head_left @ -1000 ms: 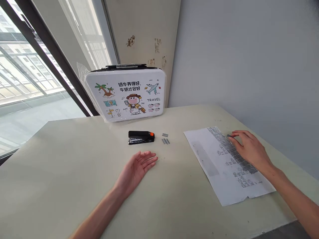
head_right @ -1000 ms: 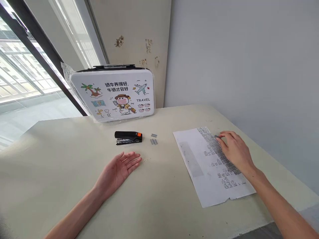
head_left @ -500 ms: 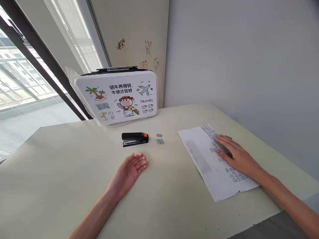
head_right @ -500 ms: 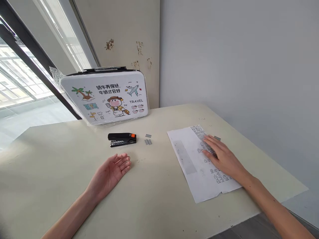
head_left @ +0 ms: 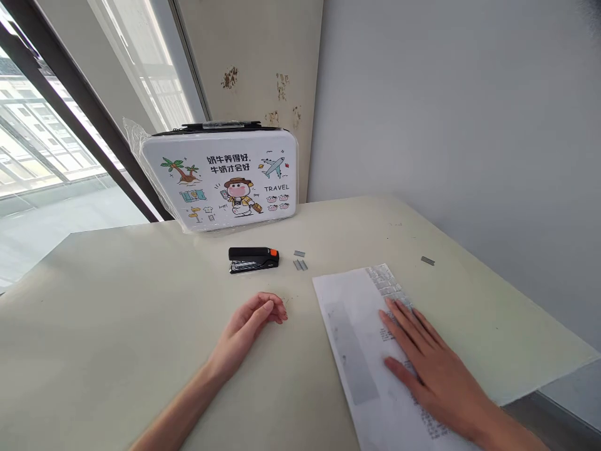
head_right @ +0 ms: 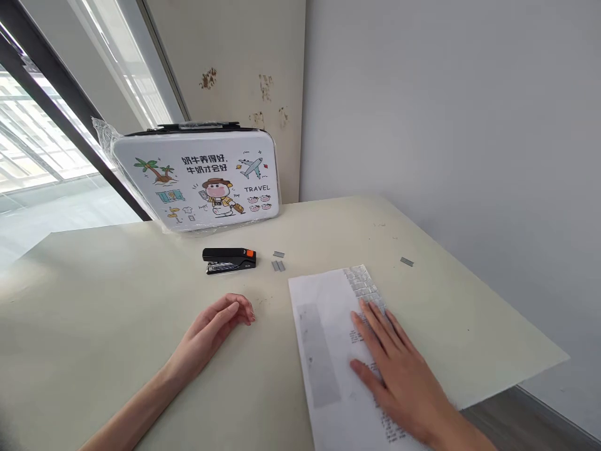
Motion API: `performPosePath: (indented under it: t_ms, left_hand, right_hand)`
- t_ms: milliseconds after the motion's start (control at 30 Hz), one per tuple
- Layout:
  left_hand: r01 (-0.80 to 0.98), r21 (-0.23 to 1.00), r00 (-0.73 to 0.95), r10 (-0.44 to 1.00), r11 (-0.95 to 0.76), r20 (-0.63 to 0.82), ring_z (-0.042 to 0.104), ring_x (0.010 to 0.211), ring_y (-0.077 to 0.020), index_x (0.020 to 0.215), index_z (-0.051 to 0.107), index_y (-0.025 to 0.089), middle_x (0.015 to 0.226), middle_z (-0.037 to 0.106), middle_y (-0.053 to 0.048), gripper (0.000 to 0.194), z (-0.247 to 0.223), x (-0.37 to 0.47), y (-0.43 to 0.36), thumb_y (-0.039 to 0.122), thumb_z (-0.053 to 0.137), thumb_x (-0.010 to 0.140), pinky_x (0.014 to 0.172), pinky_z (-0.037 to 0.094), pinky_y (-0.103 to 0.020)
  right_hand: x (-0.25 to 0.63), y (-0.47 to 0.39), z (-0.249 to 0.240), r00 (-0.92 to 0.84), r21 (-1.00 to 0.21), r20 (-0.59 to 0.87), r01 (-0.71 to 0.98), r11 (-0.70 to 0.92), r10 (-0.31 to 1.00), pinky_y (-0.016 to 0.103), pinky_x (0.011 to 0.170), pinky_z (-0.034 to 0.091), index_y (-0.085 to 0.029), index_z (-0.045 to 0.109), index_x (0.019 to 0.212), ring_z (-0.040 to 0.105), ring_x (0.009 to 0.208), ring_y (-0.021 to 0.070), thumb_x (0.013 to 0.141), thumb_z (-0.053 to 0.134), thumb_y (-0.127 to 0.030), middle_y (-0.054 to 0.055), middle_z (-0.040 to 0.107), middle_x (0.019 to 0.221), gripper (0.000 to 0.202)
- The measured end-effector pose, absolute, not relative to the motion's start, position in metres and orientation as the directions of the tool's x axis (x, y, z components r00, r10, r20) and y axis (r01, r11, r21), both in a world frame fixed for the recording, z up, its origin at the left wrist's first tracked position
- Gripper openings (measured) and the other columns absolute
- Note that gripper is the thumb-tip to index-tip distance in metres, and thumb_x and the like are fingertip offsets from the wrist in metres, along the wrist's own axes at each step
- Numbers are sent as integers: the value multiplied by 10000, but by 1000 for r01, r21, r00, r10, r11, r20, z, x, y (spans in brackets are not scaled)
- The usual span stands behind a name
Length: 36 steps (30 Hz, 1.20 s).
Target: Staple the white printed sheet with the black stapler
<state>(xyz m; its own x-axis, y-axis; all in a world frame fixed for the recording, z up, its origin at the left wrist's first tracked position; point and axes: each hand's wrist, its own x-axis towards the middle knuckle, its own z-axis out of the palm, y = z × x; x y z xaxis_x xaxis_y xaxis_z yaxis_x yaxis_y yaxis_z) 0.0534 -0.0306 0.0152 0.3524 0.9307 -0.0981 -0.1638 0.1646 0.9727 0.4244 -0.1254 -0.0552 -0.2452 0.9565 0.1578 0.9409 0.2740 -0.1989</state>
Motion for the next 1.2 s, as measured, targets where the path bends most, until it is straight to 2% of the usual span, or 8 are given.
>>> performPosePath:
  t_ms: [100, 233, 333, 433, 567, 833, 933, 1200]
  left_hand:
    - [-58, 995, 359, 932, 78, -52, 604, 985, -245, 980, 794, 199, 1019, 704, -97, 121, 18, 59, -39, 269, 695, 972, 879, 488, -257]
    - [-10, 998, 435, 898, -65, 63, 542, 1261, -320, 1013, 809, 227, 1215, 694, -125, 144, 22, 64, -45, 171, 762, 889, 1129, 390, -344]
    - [38, 993, 456, 886, -109, 80, 431, 1432, -347, 1068, 805, 233, 1344, 669, -133, 244, 24, 60, -45, 137, 795, 843, 1262, 228, -420]
    - [144, 973, 471, 877, -182, 95, 376, 1498, -346, 1168, 786, 238, 1429, 639, -123, 342, 21, 51, -43, 156, 814, 837, 1293, 161, -451]
    - [255, 912, 485, 858, -321, 167, 409, 1495, -361, 1230, 761, 269, 1450, 637, -107, 418, 14, 42, -40, 226, 850, 825, 1281, 210, -493]
    - [240, 869, 508, 819, -432, 267, 476, 1457, -367, 1305, 723, 273, 1423, 663, -113, 462, 7, 35, -38, 302, 833, 857, 1260, 263, -527]
    - [351, 779, 550, 787, -520, 278, 478, 1464, -352, 1363, 681, 277, 1455, 642, -101, 463, 4, 29, -35, 369, 774, 919, 1250, 310, -531]
    - [611, 283, 708, 671, -739, 221, 349, 1552, -307, 1539, 485, 309, 1668, 404, -42, 461, -7, 12, -22, 428, 481, 1094, 1264, 337, -536]
  right_hand:
    - [389, -138, -54, -253, -283, 211, 909, 306, 944, 663, 1213, 421, -460, 46, 1674, 318, 1554, 369, 949, 597, -543, -61, 207, 1719, 914]
    - [329, -139, -50, -244, -425, 293, 832, 355, 924, 664, 1199, 449, -544, 26, 1643, 362, 1532, 355, 943, 621, -486, -115, 275, 1688, 921]
    - [291, -133, -38, -288, -525, 307, 744, 414, 907, 662, 1139, 505, -488, -3, 1667, 382, 1534, 347, 1015, 543, -406, -41, 267, 1716, 854]
    - [272, -110, -13, -278, -606, 338, 666, 434, 899, 594, 1121, 542, -431, 147, 1672, 388, 1540, 320, 1031, 534, -356, 14, 339, 1704, 752]
    - [260, -41, 14, -288, -584, 450, 622, 522, 845, 581, 1160, 493, -351, 445, 1537, 519, 1445, 308, 1011, 541, -254, 80, 568, 1529, 543]
    - [198, 79, 7, -361, -519, 390, 673, 526, 847, 480, 1098, 479, -161, 609, 1315, 618, 1255, 296, 952, 679, -220, 123, 703, 1299, 374]
    - [187, 87, 4, -365, -539, 387, 656, 529, 847, 443, 1027, 507, -192, 655, 1203, 672, 1128, 262, 959, 679, -238, 71, 741, 1199, 249]
    - [257, 59, 15, -226, -704, 447, 509, 496, 866, 363, 884, 539, -243, 659, 1160, 685, 1003, 242, 938, 719, -386, 57, 737, 1113, 271]
